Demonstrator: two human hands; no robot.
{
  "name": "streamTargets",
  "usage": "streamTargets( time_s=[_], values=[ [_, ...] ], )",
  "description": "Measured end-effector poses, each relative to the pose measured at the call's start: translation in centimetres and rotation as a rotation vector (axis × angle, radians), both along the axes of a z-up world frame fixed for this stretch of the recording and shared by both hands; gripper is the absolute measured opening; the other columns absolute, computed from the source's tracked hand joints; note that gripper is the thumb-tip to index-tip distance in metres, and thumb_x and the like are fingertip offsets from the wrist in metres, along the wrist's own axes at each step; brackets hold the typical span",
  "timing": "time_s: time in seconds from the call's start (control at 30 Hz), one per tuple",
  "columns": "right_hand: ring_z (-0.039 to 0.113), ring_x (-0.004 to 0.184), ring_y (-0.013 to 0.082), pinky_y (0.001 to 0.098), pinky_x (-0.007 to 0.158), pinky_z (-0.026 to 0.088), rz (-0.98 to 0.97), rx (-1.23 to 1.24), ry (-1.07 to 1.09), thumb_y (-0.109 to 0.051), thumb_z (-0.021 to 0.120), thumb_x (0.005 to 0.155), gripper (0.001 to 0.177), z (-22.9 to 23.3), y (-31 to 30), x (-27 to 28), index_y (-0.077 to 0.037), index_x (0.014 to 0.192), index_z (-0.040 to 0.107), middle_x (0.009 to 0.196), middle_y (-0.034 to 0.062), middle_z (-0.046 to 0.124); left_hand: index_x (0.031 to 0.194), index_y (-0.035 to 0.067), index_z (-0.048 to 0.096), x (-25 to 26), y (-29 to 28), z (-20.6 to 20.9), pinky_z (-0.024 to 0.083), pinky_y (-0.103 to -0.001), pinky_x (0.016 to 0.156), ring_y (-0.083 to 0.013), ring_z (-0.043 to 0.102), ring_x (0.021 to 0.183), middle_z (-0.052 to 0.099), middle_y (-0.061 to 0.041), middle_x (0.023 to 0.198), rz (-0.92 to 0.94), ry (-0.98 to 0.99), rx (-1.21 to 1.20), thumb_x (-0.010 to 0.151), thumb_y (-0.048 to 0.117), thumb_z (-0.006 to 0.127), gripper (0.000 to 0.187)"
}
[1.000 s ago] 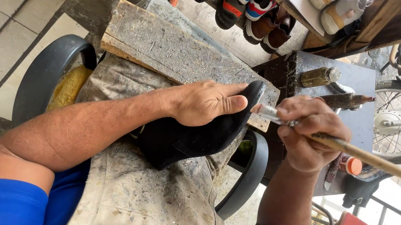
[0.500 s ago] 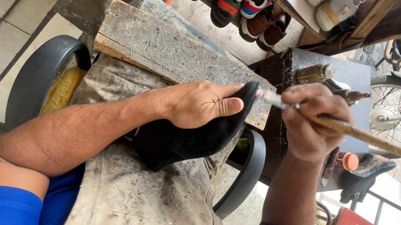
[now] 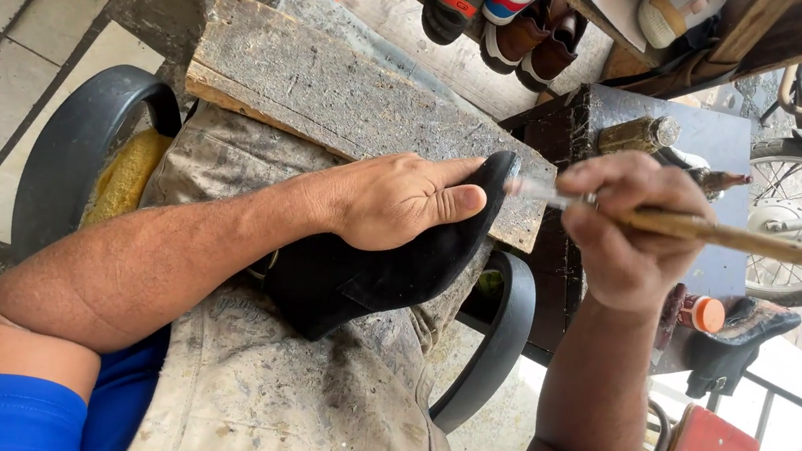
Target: The person applies a reddish substance to the sole and heel of a black shoe using a brush. They repeatedly dip the brush into a container to reload the substance and work on different areas of the shoe's bottom.
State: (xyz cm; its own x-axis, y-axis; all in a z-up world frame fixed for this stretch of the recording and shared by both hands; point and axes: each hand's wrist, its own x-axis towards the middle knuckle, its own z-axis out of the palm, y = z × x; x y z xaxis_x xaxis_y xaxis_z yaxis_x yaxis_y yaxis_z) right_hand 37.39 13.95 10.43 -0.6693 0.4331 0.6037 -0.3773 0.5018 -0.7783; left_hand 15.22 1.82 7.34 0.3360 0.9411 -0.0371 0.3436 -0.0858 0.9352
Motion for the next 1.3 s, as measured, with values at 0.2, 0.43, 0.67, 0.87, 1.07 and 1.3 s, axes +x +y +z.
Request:
streamTargets(
  time_s=[0.2, 0.43, 0.67, 0.87, 1.07, 1.3],
  values=[
    [0.076, 0.095, 0.0149, 0.0211, 0.079, 0.067, 0.045, 0.014, -0.02, 0.002, 0.073, 0.091, 0.019, 0.6, -0.2, 0.3, -0.013, 0.097, 0.063, 0.104, 0.0076, 0.073, 0.154, 0.016, 0.038, -0.1, 0.3, -0.6, 0.041, -0.044, 0.101, -0.0384, 0.056, 0.128, 0.061, -0.014, 0.137, 0.014, 0.032, -0.003, 0.09, 0.069, 0.015, 0.087],
    [0.077, 0.098, 0.0153, 0.021, 0.085, 0.069, 0.136, -0.023, 0.035, 0.005, 0.07, 0.092, 0.02, -0.7, -0.1, 0.1, -0.012, 0.099, 0.062, 0.105, 0.0071, 0.073, 0.136, 0.028, 0.059, -0.5, 0.0, 0.3, 0.049, -0.031, 0.091, -0.0174, 0.074, 0.107, 0.077, 0.008, 0.12, 0.025, -0.096, -0.063, 0.086, 0.071, 0.021, 0.076],
    [0.071, 0.086, 0.02, 0.0247, 0.074, 0.054, -0.243, 0.021, 0.046, -0.006, 0.081, 0.085, 0.024, -2.5, -1.5, 0.3, -0.013, 0.093, 0.059, 0.089, 0.013, 0.068, 0.15, 0.022, 0.049, -0.8, 0.2, -1.0, 0.045, -0.029, 0.103, -0.0142, 0.065, 0.122, 0.072, 0.002, 0.129, 0.065, -0.161, -0.049, 0.089, 0.069, 0.024, 0.081],
    [0.052, 0.05, 0.0147, 0.0279, 0.05, 0.051, 0.107, -0.104, -0.074, 0.01, 0.08, 0.072, 0.028, -2.3, -2.9, 0.3, -0.004, 0.077, 0.057, 0.068, 0.0186, 0.063, 0.145, 0.016, 0.056, -0.6, -0.4, -3.8, 0.044, -0.05, 0.111, -0.0304, 0.064, 0.117, 0.07, -0.018, 0.125, 0.051, -0.43, -0.003, 0.108, 0.046, 0.037, 0.052],
    [0.054, 0.068, 0.0131, 0.0245, 0.063, 0.046, -0.721, -0.121, -0.322, 0.002, 0.067, 0.085, 0.022, -6.7, 0.4, 13.0, -0.009, 0.099, 0.054, 0.083, 0.0054, 0.06, 0.092, -0.004, 0.063, -2.9, -0.8, -4.7, 0.055, -0.034, 0.073, -0.0254, 0.065, 0.075, 0.067, -0.016, 0.084, -0.101, -1.052, -0.189, 0.095, 0.064, 0.066, 0.068],
    [0.054, 0.083, 0.0145, 0.0299, 0.075, 0.051, -1.433, -0.537, -1.072, -0.014, 0.071, 0.086, 0.047, -9.9, 0.5, 21.3, -0.013, 0.128, 0.049, 0.1, 0.0025, 0.055, 0.143, 0.003, 0.052, -5.9, -1.2, -9.8, 0.058, -0.026, 0.085, -0.0129, 0.069, 0.095, 0.068, -0.002, 0.111, 0.315, -0.773, -0.104, 0.084, 0.082, 0.074, 0.101]
  ],
)
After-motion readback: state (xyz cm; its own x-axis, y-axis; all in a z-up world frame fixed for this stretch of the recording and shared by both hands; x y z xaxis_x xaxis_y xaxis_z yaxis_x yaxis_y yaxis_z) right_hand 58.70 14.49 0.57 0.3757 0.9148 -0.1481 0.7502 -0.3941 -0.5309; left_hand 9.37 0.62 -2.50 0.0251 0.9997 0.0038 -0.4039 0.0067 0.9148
